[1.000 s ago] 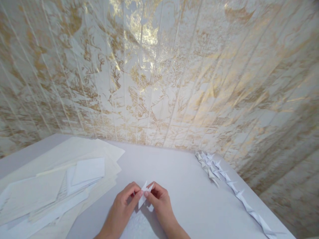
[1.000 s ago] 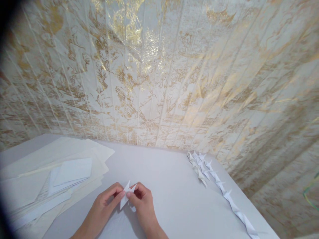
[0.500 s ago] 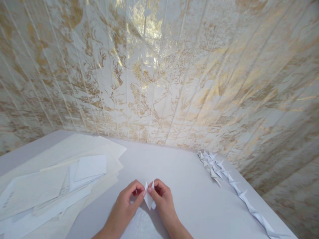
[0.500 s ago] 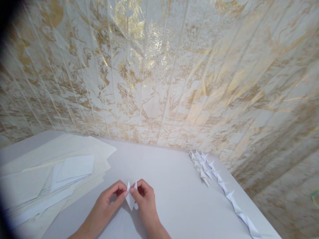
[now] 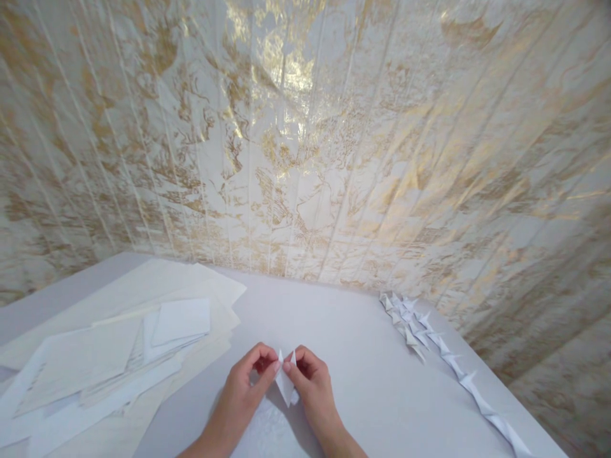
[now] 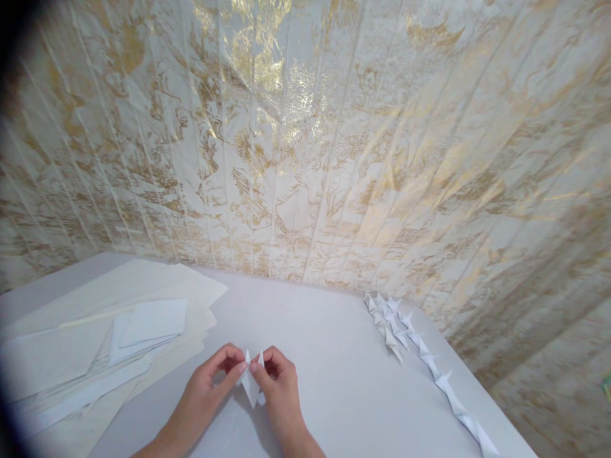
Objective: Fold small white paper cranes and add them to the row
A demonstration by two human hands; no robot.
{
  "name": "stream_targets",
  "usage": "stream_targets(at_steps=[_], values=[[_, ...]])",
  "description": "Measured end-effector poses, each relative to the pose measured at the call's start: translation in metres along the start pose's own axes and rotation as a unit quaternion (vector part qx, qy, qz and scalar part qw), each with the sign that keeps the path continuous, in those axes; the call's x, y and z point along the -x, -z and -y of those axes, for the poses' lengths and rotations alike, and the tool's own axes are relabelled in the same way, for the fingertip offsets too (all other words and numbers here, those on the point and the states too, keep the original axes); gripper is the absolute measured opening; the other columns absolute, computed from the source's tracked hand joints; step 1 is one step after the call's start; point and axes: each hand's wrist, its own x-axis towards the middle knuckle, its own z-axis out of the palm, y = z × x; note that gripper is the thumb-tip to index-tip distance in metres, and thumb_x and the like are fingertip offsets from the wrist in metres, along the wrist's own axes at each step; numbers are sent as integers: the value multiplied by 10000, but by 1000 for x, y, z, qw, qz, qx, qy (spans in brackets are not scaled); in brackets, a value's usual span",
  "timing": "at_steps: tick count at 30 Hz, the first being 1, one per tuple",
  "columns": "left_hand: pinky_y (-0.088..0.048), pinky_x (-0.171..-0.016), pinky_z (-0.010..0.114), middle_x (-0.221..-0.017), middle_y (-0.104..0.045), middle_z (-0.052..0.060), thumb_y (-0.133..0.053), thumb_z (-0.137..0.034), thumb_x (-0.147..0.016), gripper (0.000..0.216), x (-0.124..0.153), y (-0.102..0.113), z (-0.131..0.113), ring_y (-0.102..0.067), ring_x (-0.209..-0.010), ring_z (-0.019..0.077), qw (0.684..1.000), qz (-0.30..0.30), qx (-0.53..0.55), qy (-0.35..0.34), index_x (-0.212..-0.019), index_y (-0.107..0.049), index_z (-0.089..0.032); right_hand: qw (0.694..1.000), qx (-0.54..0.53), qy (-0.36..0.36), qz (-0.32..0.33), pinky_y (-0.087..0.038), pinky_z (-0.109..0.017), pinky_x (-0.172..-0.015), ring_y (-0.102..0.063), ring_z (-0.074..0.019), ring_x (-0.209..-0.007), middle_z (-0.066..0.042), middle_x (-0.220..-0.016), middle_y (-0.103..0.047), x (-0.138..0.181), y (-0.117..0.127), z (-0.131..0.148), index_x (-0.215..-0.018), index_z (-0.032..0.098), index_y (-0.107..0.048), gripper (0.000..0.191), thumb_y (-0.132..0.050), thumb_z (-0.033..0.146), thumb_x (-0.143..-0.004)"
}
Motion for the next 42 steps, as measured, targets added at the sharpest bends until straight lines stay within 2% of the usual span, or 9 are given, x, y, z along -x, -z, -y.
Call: stream_targets(at_steps=[4,9,13,17,22,28,34,38,42], values=[[-448,-729,266,-712,-580,-25,-557,-435,-865,237,1,1,-1,-573,-739,194,1000,18,-2,6,-758,-588,-225,999,48,17,-4,-325,-265,-606,-416,-131,-617,25,-646,-524,1,2,-1,-693,173,-616,262,-710,391,-802],[-422,-725,259,-711,-539,-26,-530,-425,-892,256,3,1,0,-540,-739,189,999,30,-22,-6,-739,-570,-224,986,131,101,-18,-366,-271,-632,-468,-150,-659,7,-698,-548,3,2,2,-678,187,-640,193,-678,291,-836],[-416,-697,252,-683,-521,-31,-513,-457,-898,304,2,0,2,-532,-711,187,1000,23,-12,8,-709,-555,-223,962,192,193,-14,-406,-308,-704,-522,-192,-754,-21,-744,-589,4,3,2,-745,224,-698,148,-639,263,-876],[-408,-682,251,-656,-508,-32,-512,-461,-883,320,2,0,2,-524,-690,187,999,15,5,32,-672,-537,-221,930,258,260,1,-409,-333,-713,-533,-217,-797,-42,-792,-618,5,4,4,-849,265,-738,156,-600,214,-901],[-387,-681,249,-670,-505,-31,-560,-460,-848,303,1,-1,3,-497,-701,180,996,21,67,54,-671,-558,-215,927,271,261,-4,-409,-342,-762,-543,-221,-836,-35,-844,-646,5,3,4,-903,266,-725,143,-642,158,-862],[-320,-570,247,-545,-435,-53,-699,-529,-677,379,-7,-3,1,-395,-570,138,974,37,187,125,-569,-564,-192,937,246,246,-5,-401,-336,-762,-556,-216,-819,-26,-817,-653,4,2,5,-868,250,-734,125,-643,165,-867],[-359,-528,226,-575,-518,-36,-702,-525,-695,380,-8,-2,-1,-437,-533,111,944,74,265,181,-621,-579,-173,947,228,225,1,-409,-317,-736,-556,-211,-808,-25,-779,-641,5,2,7,-823,241,-739,114,-655,187,-880],[-366,-496,207,-575,-535,-28,-758,-483,-649,359,-9,0,0,-447,-536,104,934,76,286,201,-612,-610,-158,933,266,241,1,-396,-322,-760,-550,-209,-839,-21,-823,-651,5,3,7,-886,251,-740,135,-653,149,-873],[-376,-491,198,-581,-573,-7,-785,-469,-637,352,-10,1,1,-451,-557,107,929,76,292,212,-601,-659,-143,903,336,268,-10,-355,-345,-783,-542,-209,-847,-5,-849,-668,5,5,11,-916,256,-720,182,-671,100,-836]])
